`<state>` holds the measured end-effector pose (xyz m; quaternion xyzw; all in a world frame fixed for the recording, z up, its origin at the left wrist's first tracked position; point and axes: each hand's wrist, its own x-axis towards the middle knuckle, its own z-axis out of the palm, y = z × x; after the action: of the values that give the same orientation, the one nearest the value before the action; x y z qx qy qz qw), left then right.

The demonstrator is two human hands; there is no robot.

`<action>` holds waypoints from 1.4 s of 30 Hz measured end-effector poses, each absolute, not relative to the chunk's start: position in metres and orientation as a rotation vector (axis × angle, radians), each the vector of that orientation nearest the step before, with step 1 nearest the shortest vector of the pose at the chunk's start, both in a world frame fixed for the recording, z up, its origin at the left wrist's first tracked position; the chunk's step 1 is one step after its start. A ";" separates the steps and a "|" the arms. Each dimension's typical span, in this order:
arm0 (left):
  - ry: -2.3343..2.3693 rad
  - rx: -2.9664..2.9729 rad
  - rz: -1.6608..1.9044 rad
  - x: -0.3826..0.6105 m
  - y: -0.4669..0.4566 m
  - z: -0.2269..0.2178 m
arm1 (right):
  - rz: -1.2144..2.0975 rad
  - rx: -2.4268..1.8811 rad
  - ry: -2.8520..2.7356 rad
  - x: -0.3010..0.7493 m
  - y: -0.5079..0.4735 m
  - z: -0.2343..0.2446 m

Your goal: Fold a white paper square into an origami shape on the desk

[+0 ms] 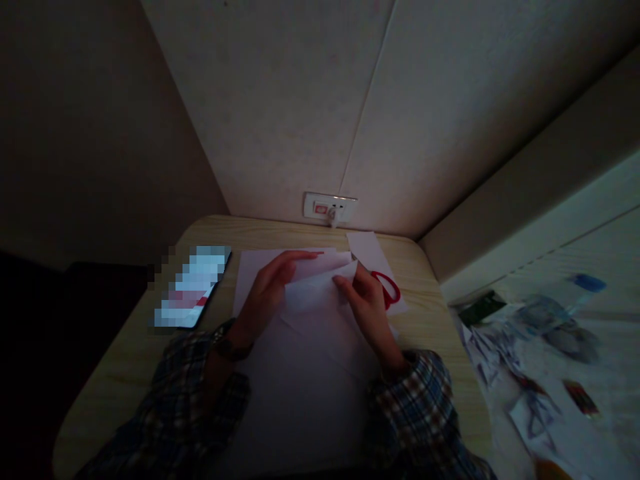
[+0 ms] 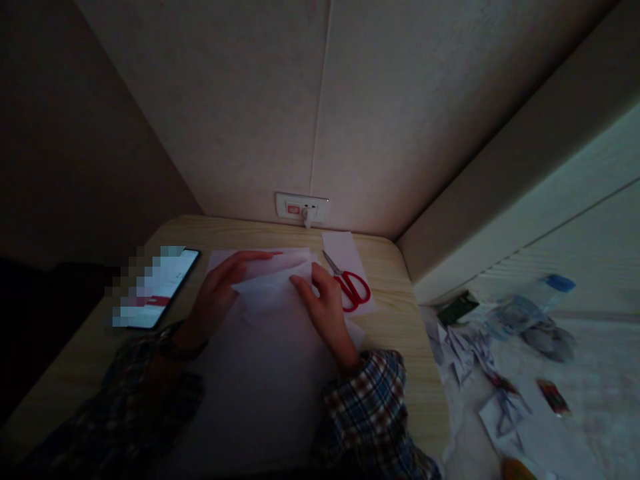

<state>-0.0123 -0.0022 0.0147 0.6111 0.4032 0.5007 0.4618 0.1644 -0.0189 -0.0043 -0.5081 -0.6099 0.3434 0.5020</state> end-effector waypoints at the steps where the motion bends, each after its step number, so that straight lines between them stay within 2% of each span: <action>1: 0.966 1.456 1.224 -0.012 -0.003 0.014 | 0.841 -1.229 -1.450 0.164 -0.019 -0.005; 8: 0.783 1.236 1.195 -0.010 -0.005 0.009 | 0.896 -1.147 -1.402 0.167 -0.020 -0.004; 17: 0.978 1.297 1.191 -0.012 -0.001 0.017 | 0.592 -1.076 -1.699 0.172 -0.019 0.007; 32: 1.129 1.399 1.046 -0.015 0.000 0.015 | 0.536 -0.998 -1.698 0.174 -0.022 0.010; 37: 0.940 1.412 1.056 -0.015 0.000 0.014 | 0.557 -0.955 -1.570 0.173 -0.021 0.006; 42: 0.736 1.471 0.997 -0.013 0.001 0.008 | 0.639 -1.125 -1.332 0.174 -0.020 -0.004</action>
<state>-0.0134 0.0013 0.0082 0.6273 0.3138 0.4251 0.5721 0.1741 -0.0201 -0.0038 -0.4850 -0.5744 0.2756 0.5991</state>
